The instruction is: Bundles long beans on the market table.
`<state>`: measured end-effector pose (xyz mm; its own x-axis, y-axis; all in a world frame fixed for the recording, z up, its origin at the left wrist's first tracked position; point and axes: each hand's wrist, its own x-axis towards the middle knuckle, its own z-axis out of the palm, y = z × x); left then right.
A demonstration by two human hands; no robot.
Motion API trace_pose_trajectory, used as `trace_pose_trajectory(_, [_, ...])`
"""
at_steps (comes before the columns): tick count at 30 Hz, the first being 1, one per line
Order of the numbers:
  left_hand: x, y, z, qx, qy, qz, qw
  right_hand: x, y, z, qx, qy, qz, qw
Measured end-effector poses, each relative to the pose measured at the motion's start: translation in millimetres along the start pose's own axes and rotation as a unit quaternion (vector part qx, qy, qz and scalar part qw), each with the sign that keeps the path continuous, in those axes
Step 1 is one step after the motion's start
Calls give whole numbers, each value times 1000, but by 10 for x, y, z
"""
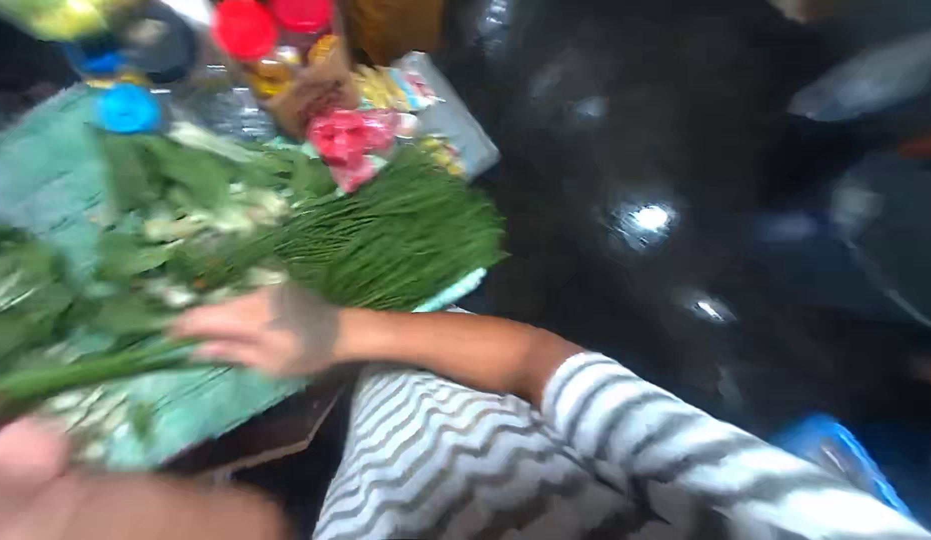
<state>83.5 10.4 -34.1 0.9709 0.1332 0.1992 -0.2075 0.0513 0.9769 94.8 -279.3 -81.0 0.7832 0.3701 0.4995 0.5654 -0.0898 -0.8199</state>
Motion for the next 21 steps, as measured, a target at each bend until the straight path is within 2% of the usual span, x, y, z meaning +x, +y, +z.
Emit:
trace_pose_trajectory(1, [32, 102, 299, -17, 83, 13, 996, -178, 57, -41, 0, -44, 29, 999])
trace_pose_trajectory(2, [86, 141, 576, -13, 130, 49, 990, -316, 121, -91, -11, -111, 59, 992])
trace_pose_trajectory(4, [191, 183, 1012, 2, 171, 65, 983, -406, 201, -222, -36, -225, 77, 971])
trace_pose_trajectory(5, [204, 264, 1202, 21, 179, 23, 983, -396, 197, -299, -40, -249, 79, 964])
trace_pose_trajectory(6, [174, 293, 1311, 23, 171, -12, 985, -365, 164, -380, -43, -250, 81, 964])
trace_pose_trajectory(8, [8, 264, 1417, 8, 126, -29, 992, -227, 70, -512, -48, -195, 60, 978])
trace_pose_trajectory(11, [-232, 209, 1522, -19, 61, 17, 998, 97, -78, -625, -15, -91, -20, 996])
trace_pose_trajectory(14, [-363, 192, 1622, -21, 25, 65, 997, 414, -350, -691, 17, -58, -88, 994])
trace_pose_trajectory(18, [-559, 195, 1737, 33, 36, 113, 992, 666, -685, -672, 27, -66, -174, 982])
trace_pose_trajectory(21, [-711, 216, 1793, 72, 62, 130, 987, 750, -768, -637, 70, -120, -179, 974])
